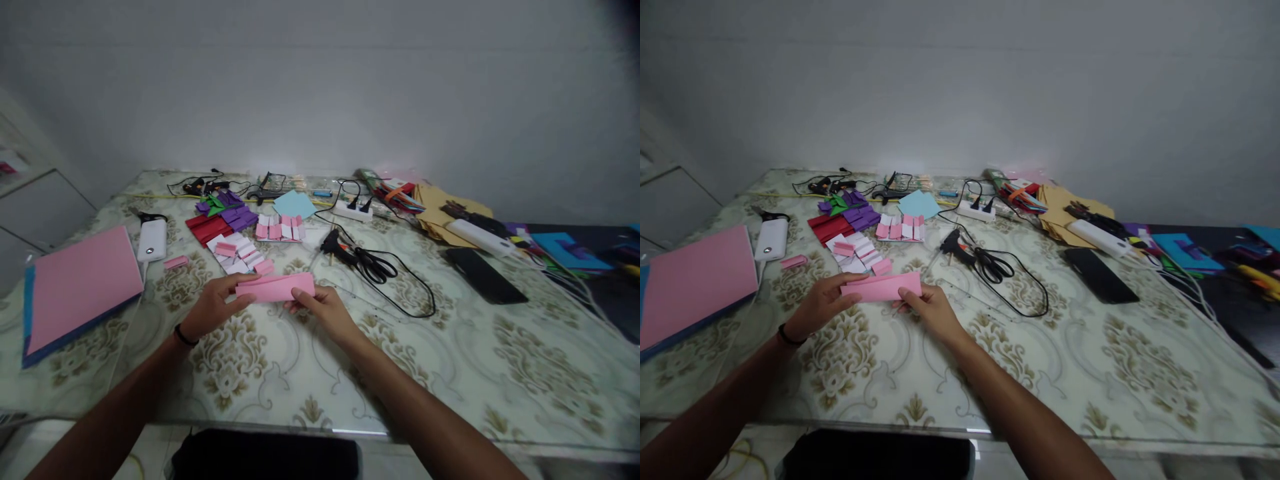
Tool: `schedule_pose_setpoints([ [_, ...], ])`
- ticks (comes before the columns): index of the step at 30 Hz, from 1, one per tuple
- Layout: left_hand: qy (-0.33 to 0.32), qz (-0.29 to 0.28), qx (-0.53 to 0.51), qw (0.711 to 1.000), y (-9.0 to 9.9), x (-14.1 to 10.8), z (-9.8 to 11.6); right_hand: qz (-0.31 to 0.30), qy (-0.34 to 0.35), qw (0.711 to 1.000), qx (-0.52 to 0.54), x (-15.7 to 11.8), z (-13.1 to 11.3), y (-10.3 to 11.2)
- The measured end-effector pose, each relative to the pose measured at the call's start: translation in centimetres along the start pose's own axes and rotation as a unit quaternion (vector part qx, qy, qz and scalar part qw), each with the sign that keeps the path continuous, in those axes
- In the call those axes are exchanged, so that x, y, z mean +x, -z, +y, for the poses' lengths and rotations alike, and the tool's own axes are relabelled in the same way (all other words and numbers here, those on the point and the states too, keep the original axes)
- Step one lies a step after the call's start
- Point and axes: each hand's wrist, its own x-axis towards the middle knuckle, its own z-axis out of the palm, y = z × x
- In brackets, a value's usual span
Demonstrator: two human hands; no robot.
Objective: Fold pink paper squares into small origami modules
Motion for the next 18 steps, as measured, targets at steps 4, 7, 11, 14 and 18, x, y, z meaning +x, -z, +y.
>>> schedule_pose_setpoints([
  [4, 0.01, 0.006, 0.019, 1.0, -0.2, 0.0, 0.1, -0.004, -0.009, 1.0, -0.001, 0.1, 0.8, -0.2],
  [7, 0.023, 0.017, 0.009, 1.0, -0.3, 0.0, 0.1, -0.007, -0.011, 1.0, 0.021, 0.3, 1.2, -0.3],
  [11, 0.026, 0.034, -0.006, 0.999, -0.4, 0.1, 0.1, -0.013, -0.008, 0.998, 0.066, 0.5, 1.5, -0.4],
  [14, 0.024, 0.035, -0.008, 0.999, -0.4, 0.1, 0.0, -0.012, -0.003, 0.997, 0.08, 0.5, 1.3, -0.5],
  [18, 0.018, 0.039, 0.009, 0.999, -0.5, 0.1, 0.0, 0.021, -0.01, 0.997, 0.076, 0.4, 0.7, -0.6],
])
